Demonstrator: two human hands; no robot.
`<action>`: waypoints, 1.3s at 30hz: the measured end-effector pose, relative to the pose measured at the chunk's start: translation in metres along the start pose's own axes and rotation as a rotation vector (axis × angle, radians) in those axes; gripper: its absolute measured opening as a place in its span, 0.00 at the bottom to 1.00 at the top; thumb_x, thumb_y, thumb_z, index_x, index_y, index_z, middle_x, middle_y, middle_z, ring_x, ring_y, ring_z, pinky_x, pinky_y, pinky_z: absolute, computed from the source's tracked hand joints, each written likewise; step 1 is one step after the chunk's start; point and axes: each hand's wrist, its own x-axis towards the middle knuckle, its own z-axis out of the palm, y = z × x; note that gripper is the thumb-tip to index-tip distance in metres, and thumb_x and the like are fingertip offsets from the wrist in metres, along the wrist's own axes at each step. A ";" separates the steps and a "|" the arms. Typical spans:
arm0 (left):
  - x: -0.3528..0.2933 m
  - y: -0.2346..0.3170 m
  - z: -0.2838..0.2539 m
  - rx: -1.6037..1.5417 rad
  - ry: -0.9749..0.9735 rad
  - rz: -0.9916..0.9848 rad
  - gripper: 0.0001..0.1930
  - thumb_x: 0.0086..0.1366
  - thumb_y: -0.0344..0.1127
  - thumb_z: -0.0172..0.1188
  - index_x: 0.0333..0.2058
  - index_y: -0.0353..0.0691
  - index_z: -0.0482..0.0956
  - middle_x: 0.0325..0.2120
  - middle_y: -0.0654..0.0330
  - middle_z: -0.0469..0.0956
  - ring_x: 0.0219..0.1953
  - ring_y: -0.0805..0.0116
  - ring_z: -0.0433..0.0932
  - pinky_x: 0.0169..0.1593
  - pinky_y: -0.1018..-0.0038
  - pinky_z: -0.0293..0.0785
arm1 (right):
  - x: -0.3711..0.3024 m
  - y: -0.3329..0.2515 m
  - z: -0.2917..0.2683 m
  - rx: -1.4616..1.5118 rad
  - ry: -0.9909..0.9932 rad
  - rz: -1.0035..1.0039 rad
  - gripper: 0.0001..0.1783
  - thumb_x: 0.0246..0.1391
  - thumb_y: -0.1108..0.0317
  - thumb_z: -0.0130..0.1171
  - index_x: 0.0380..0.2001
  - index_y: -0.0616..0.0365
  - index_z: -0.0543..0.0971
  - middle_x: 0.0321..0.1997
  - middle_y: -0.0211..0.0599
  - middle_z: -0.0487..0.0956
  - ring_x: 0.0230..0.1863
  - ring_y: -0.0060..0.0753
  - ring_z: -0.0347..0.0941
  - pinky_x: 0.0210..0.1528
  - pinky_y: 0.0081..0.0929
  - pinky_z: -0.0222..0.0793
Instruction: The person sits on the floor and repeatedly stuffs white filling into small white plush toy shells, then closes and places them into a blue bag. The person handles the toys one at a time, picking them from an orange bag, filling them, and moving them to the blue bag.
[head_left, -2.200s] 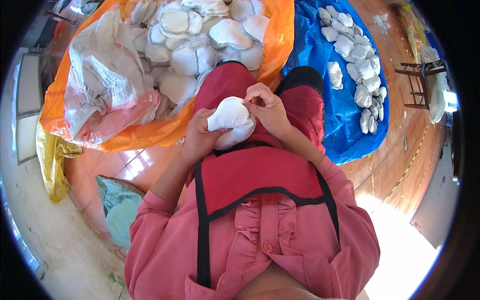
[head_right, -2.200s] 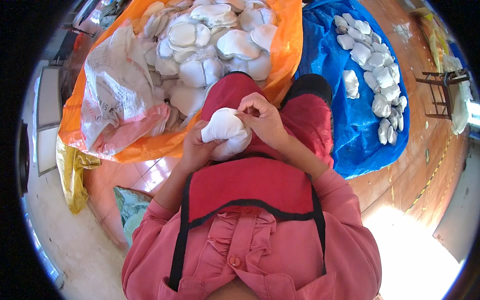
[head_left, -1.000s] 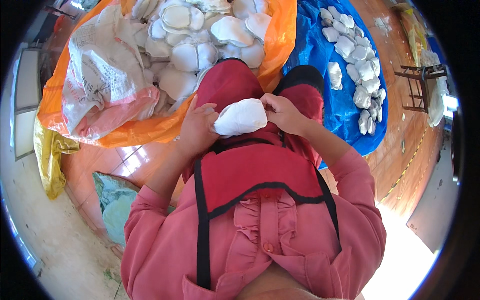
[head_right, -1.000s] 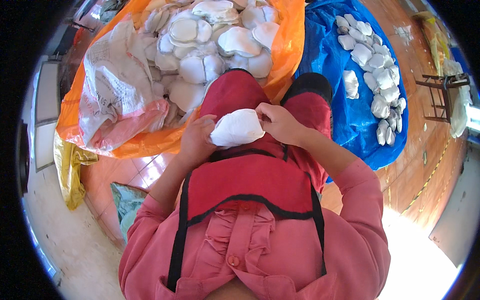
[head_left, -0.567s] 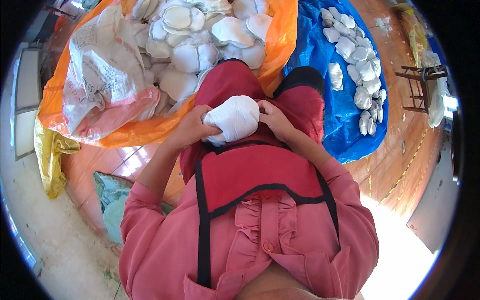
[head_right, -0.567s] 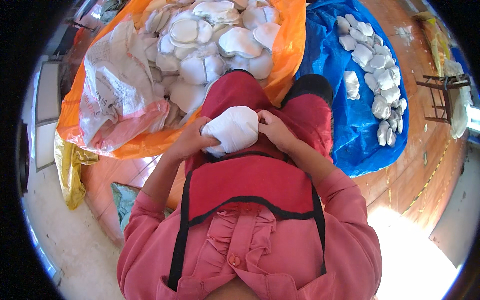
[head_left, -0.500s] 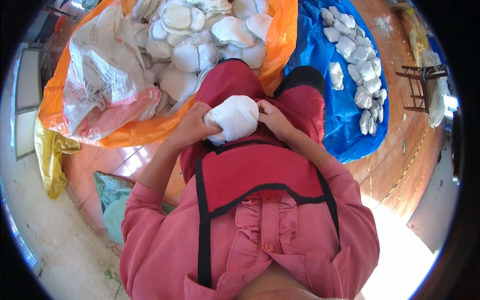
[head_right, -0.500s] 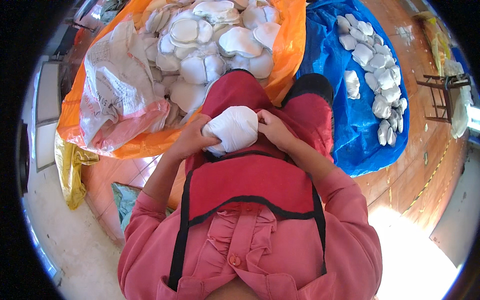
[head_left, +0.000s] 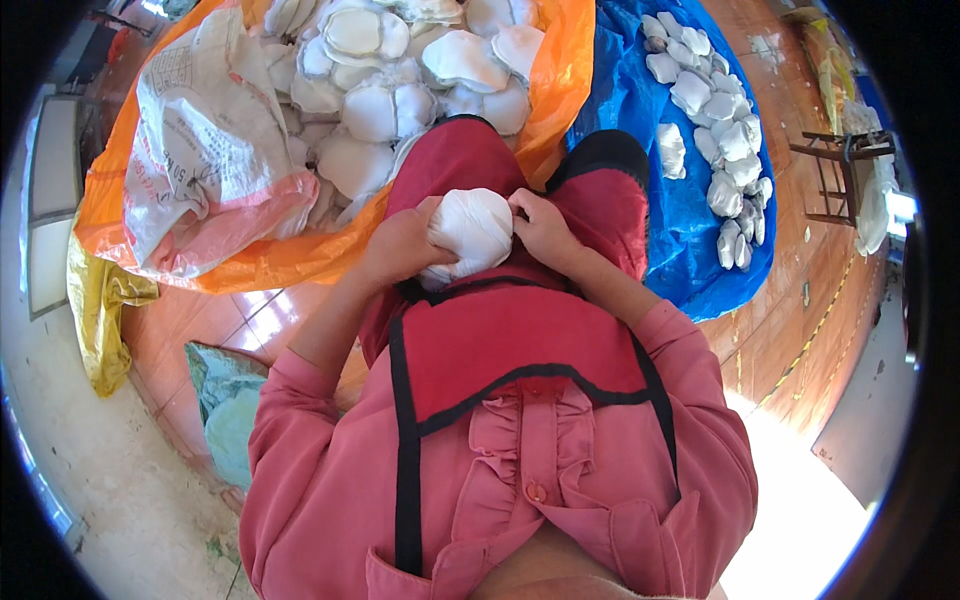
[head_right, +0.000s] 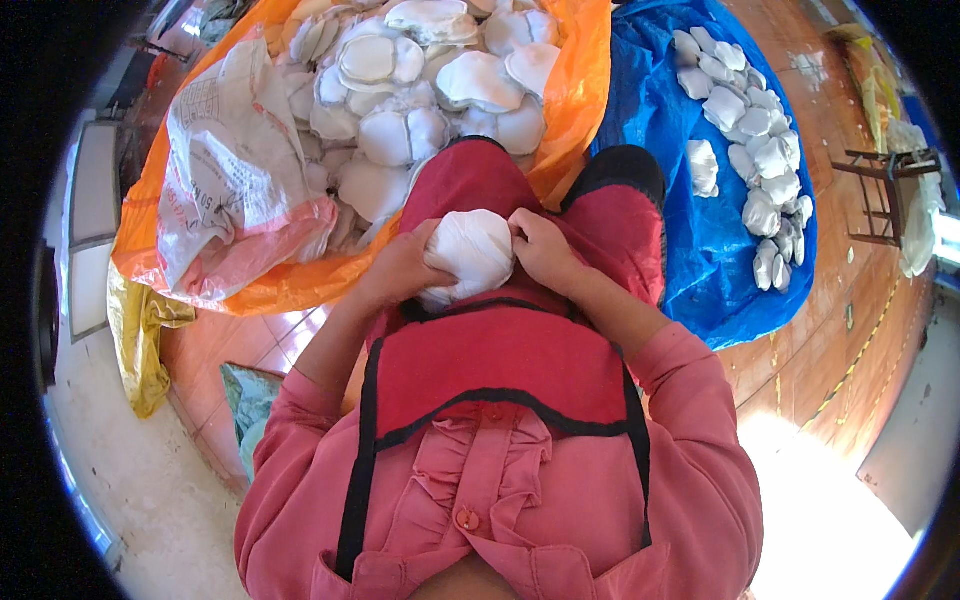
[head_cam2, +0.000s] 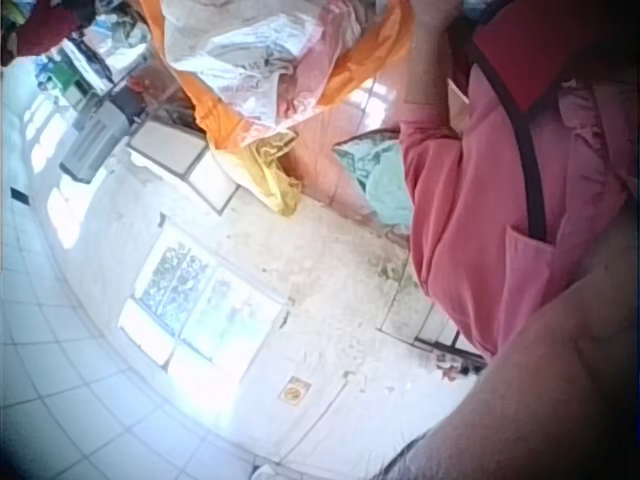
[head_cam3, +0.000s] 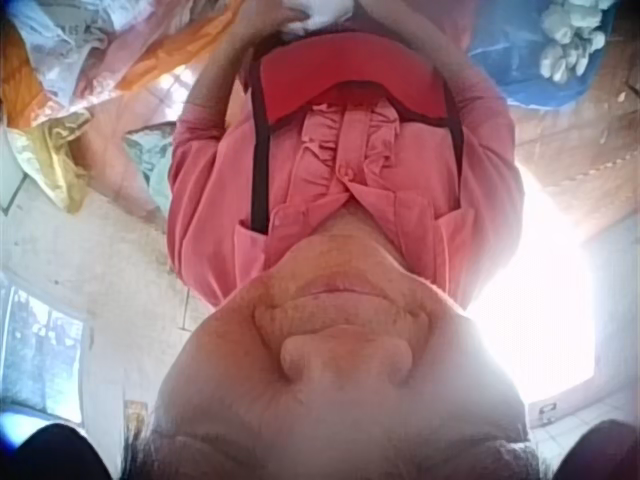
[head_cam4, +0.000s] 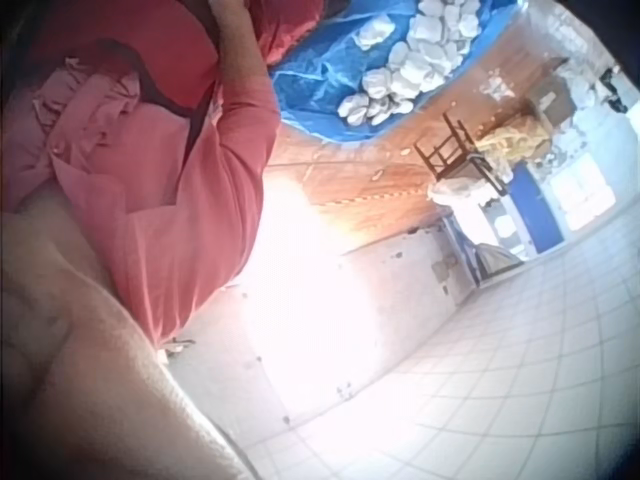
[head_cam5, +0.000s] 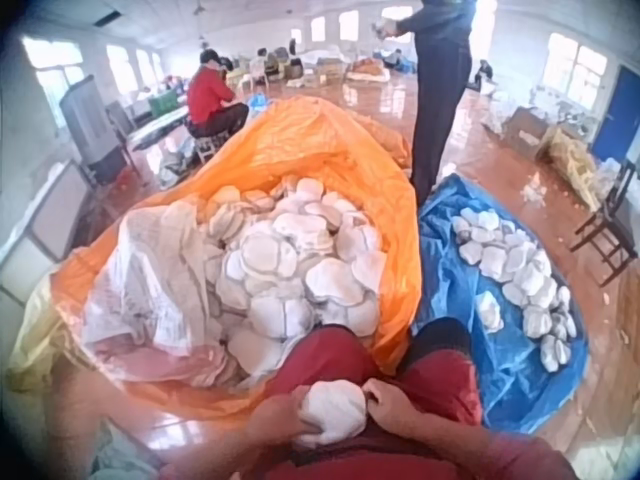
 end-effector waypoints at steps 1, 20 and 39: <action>0.001 -0.009 0.002 -0.043 0.014 0.032 0.38 0.43 0.44 0.70 0.53 0.39 0.68 0.38 0.45 0.78 0.44 0.48 0.77 0.48 0.61 0.72 | 0.000 -0.001 -0.002 0.039 0.002 0.014 0.04 0.50 0.75 0.55 0.29 0.61 0.71 0.29 0.45 0.75 0.32 0.42 0.72 0.36 0.34 0.67; 0.023 0.007 0.027 -1.294 0.598 -0.256 0.21 0.67 0.40 0.54 0.54 0.37 0.66 0.40 0.55 0.76 0.38 0.67 0.78 0.37 0.75 0.77 | 0.011 -0.036 0.014 0.634 -0.139 0.014 0.15 0.55 0.76 0.56 0.46 0.57 0.70 0.43 0.26 0.71 0.44 0.19 0.68 0.49 0.20 0.67; 0.023 0.009 0.047 -0.710 0.563 -0.125 0.11 0.63 0.37 0.60 0.38 0.35 0.78 0.24 0.62 0.78 0.27 0.78 0.74 0.30 0.77 0.72 | 0.010 -0.020 0.031 0.949 0.038 0.309 0.16 0.57 0.62 0.61 0.41 0.56 0.67 0.36 0.30 0.71 0.36 0.19 0.68 0.37 0.17 0.67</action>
